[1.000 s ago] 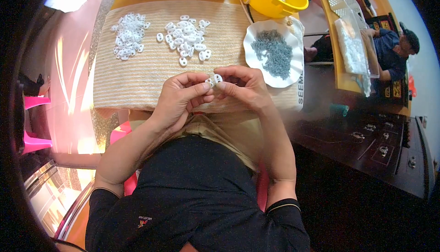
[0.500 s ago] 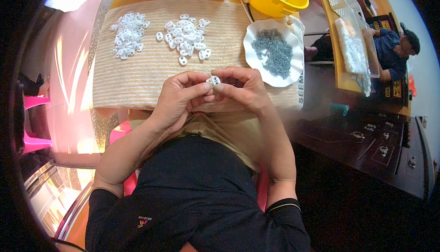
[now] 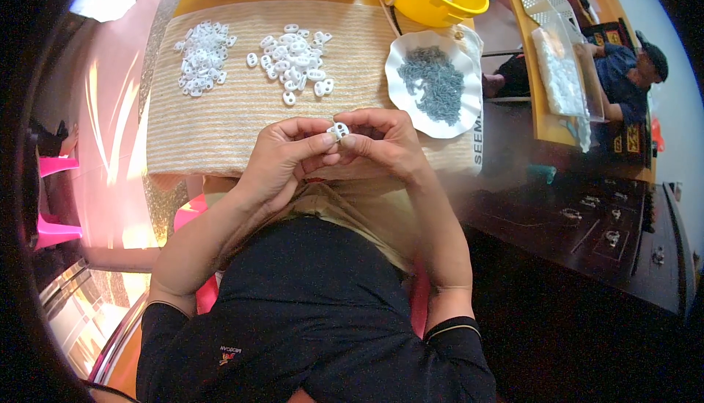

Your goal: Assembling small white plastic components by inserting metal rings into them.

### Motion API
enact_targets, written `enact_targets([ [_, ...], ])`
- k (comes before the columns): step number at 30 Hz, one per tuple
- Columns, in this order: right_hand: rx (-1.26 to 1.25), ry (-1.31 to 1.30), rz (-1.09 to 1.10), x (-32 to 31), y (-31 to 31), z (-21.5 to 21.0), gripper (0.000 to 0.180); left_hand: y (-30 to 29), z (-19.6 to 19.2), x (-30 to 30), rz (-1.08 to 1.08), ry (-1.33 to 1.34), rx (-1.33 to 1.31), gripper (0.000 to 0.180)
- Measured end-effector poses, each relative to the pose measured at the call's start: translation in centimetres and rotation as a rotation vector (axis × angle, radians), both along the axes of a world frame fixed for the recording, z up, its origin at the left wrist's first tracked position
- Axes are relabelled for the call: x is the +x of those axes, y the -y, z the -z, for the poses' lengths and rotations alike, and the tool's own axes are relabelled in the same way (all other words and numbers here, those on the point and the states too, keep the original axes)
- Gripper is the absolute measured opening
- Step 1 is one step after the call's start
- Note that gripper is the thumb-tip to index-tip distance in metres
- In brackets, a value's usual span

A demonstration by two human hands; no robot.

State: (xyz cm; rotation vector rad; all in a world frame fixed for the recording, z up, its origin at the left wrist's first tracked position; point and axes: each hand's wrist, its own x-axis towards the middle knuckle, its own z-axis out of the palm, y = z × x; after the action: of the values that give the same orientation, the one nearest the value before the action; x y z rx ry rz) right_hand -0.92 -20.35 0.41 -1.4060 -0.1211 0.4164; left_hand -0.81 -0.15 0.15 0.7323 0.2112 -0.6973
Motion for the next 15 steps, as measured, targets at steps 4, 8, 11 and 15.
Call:
enact_targets([
  [4,0.03,-0.027,0.024,-0.15,-0.04,0.16,0.029,0.01,-0.06,0.02,0.002,-0.002,-0.015,0.017],
  [8,0.082,-0.035,0.015,-0.09,-0.03,0.37,0.028,0.07,0.11,0.0,-0.004,-0.012,-0.018,0.017],
  [11,0.115,-0.035,0.017,-0.13,-0.16,0.41,0.029,0.06,0.17,0.01,-0.006,-0.01,-0.048,0.017],
  [15,0.111,-0.026,0.043,-0.28,-0.32,0.43,0.029,0.03,0.26,0.0,-0.015,-0.042,-0.092,0.016],
])
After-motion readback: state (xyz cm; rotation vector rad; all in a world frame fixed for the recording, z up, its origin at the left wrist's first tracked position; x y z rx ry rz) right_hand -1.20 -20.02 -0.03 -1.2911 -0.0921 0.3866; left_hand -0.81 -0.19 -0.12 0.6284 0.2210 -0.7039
